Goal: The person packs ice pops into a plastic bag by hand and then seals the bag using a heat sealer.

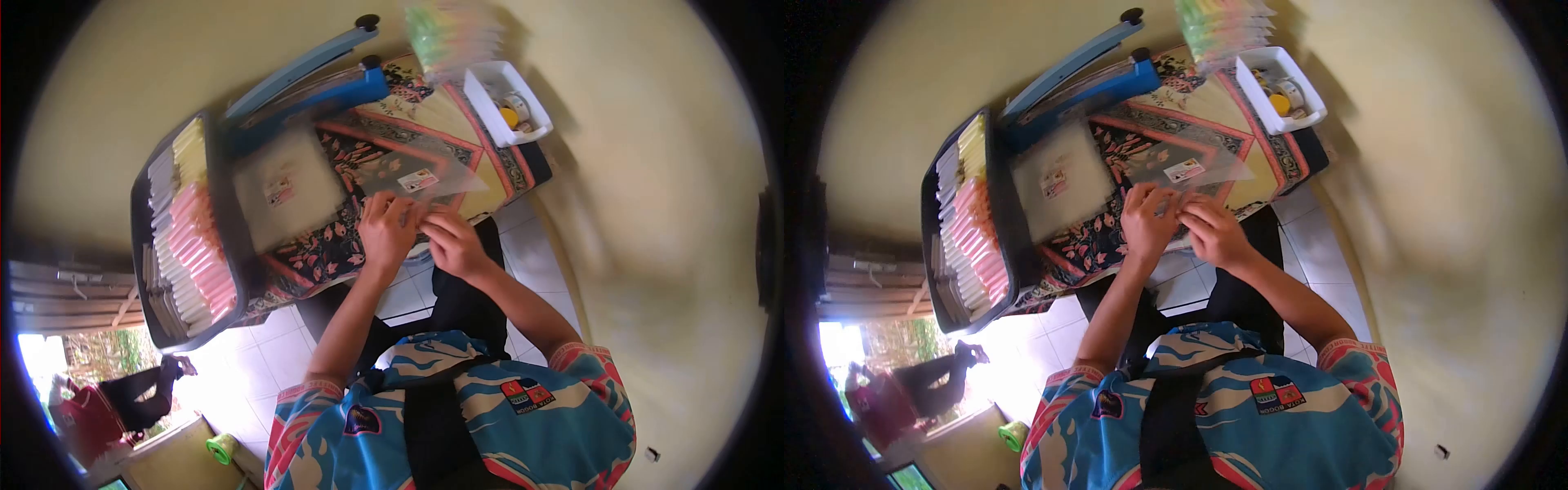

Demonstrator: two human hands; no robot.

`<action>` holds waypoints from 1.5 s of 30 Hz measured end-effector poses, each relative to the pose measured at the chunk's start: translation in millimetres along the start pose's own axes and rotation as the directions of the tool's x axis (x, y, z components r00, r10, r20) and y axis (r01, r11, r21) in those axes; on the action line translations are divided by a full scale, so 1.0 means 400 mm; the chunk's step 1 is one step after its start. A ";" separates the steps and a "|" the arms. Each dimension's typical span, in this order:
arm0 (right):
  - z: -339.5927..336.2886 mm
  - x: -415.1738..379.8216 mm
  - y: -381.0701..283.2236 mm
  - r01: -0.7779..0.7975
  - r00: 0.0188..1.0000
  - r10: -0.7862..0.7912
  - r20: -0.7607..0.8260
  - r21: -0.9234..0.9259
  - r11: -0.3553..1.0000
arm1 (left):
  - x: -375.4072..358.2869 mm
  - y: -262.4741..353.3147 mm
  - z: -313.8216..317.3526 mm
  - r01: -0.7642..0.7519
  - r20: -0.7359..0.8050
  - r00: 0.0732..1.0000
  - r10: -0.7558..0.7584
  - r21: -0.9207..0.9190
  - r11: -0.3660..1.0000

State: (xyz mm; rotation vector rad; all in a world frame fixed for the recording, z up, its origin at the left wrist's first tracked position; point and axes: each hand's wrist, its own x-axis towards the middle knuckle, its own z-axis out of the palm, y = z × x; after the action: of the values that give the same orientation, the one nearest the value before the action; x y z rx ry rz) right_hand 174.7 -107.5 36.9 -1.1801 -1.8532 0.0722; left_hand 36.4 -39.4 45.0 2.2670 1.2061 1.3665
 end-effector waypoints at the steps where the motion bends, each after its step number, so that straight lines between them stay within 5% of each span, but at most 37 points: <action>1: 0.012 -0.004 -0.001 -0.066 0.997 0.066 0.025 0.002 0.998 | 0.000 0.007 0.003 0.006 -0.033 0.999 -0.007 -0.007 1.000; 4: 0.034 -0.020 0.003 -0.277 0.960 0.276 0.050 0.022 0.961 | 0.001 0.030 -0.007 0.030 -0.065 0.997 -0.029 0.015 0.999; 7: 0.044 -0.023 0.025 -0.223 0.964 0.229 0.132 -0.061 0.973 | -0.028 0.018 -0.021 -0.022 -0.077 0.997 0.019 -0.034 0.999; 8: 0.059 -0.031 0.021 -0.404 0.873 0.430 0.230 -0.153 0.902 | -0.044 0.013 -0.017 -0.034 -0.079 0.996 0.029 -0.060 0.998; 9: 0.058 -0.011 0.026 -0.571 0.674 0.606 0.423 -0.223 0.790 | -0.053 0.012 -0.017 -0.113 -0.114 0.988 0.107 -0.054 0.992; 10: 0.110 -0.047 0.090 -0.210 0.954 0.230 0.192 -0.120 0.970 | -0.063 0.013 -0.020 -0.117 -0.110 0.988 0.111 -0.050 0.992; 12: 0.078 0.053 0.060 -0.401 0.769 0.396 0.502 -0.104 0.910 | -0.078 0.006 -0.018 -0.137 -0.174 0.977 0.125 -0.061 0.989; 14: 0.107 0.070 0.067 -0.278 0.884 0.346 0.315 -0.241 0.930 | -0.077 0.013 -0.050 -0.115 -0.195 0.975 0.103 -0.050 0.992; 16: 0.119 0.116 0.061 0.006 0.968 0.113 0.223 -0.474 0.880 | -0.097 0.002 -0.075 -0.102 -0.184 0.978 0.096 -0.024 0.994; 20: 0.181 0.147 0.078 0.055 0.945 0.081 0.316 -0.399 0.915 | -0.135 -0.051 -0.126 -0.070 -0.179 0.981 0.078 0.048 0.996; 23: 0.240 0.202 0.027 -0.098 0.964 0.091 0.250 0.015 0.995 | -0.127 -0.092 -0.182 -0.039 -0.224 0.973 0.053 0.065 0.997; 26: 0.282 0.279 -0.043 -0.029 0.895 -0.037 0.445 0.140 0.990 | -0.124 -0.148 -0.231 0.017 -0.241 0.970 0.004 0.082 0.996; 29: 0.348 0.302 -0.061 0.025 0.927 -0.089 0.363 0.177 0.984 | -0.100 -0.207 -0.264 -0.018 -0.331 0.943 0.042 0.075 0.997; 32: 0.350 0.283 -0.047 -0.073 0.815 0.031 0.578 0.048 0.996 | -0.110 -0.262 -0.259 0.061 -0.254 0.967 -0.039 0.079 0.995; 35: 0.268 0.327 -0.153 -0.024 0.461 0.092 0.883 -0.091 0.996 | -0.122 -0.294 -0.246 0.096 -0.207 0.974 -0.094 -0.005 0.995; 36: 0.246 0.335 -0.160 0.013 0.425 0.075 0.902 -0.089 0.996 | -0.128 -0.297 -0.233 0.102 -0.187 0.976 -0.110 -0.052 0.993; 39: 0.148 0.472 -0.279 -0.365 0.219 0.149 0.964 -0.061 0.929 | -0.137 -0.324 -0.214 -0.003 -0.095 0.995 0.009 0.055 0.998; 40: 0.129 0.492 -0.284 -0.332 0.311 0.088 0.947 0.022 0.943 | -0.129 -0.320 -0.216 0.151 -0.068 0.986 -0.155 -0.060 0.987; 43: 0.103 0.549 -0.246 -0.054 0.493 -0.202 0.846 0.262 0.964 | -0.113 -0.325 -0.219 0.182 0.058 0.982 -0.179 -0.054 0.982; 45: 0.084 0.599 -0.243 -0.040 0.519 -0.171 0.838 0.223 0.974 | -0.110 -0.320 -0.222 0.183 0.085 0.980 -0.177 -0.059 0.981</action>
State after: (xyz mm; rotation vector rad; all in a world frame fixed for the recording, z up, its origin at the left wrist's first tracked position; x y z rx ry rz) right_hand 52.7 31.3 220.6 -0.9637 -2.6543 0.9671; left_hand -113.8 -9.4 -7.1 2.0891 1.2848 1.2202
